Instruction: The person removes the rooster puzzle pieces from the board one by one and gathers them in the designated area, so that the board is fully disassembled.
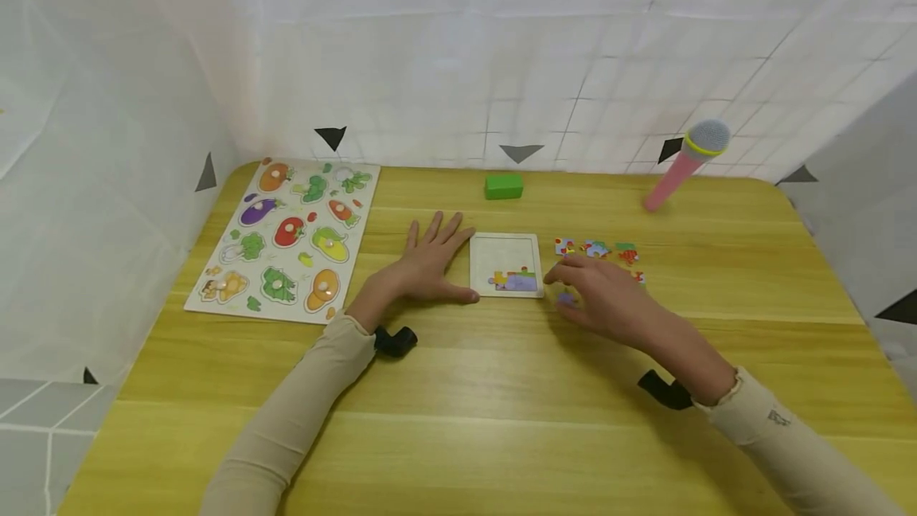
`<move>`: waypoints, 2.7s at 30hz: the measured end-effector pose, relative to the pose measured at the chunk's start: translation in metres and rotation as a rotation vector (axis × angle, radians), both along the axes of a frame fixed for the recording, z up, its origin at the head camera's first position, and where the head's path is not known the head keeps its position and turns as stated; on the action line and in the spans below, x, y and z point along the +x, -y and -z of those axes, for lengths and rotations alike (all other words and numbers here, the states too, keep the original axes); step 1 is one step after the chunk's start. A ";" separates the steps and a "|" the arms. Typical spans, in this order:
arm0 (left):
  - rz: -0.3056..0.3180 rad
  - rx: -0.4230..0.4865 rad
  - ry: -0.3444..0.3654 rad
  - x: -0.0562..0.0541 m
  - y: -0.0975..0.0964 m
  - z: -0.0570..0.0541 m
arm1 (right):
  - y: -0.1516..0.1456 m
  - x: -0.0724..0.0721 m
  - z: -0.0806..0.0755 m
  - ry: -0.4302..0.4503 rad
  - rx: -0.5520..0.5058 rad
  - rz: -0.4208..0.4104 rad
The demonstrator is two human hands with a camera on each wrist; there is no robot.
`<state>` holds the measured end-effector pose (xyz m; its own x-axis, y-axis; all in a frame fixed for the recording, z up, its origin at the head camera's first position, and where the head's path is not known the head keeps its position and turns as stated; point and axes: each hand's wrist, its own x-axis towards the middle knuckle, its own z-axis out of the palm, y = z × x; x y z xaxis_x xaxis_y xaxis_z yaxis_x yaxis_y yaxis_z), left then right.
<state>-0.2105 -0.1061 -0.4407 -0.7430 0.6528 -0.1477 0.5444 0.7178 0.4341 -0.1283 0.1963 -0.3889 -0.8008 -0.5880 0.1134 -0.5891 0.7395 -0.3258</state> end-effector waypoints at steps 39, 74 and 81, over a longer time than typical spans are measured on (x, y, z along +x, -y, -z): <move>-0.003 0.015 0.024 0.000 0.001 0.000 | 0.067 -0.038 0.019 0.017 0.025 -0.088; -0.007 0.001 0.019 -0.001 0.000 0.001 | 0.072 -0.036 0.019 0.023 0.063 -0.055; -0.015 0.003 0.021 0.000 0.001 -0.001 | 0.074 -0.035 0.019 -0.004 0.065 -0.052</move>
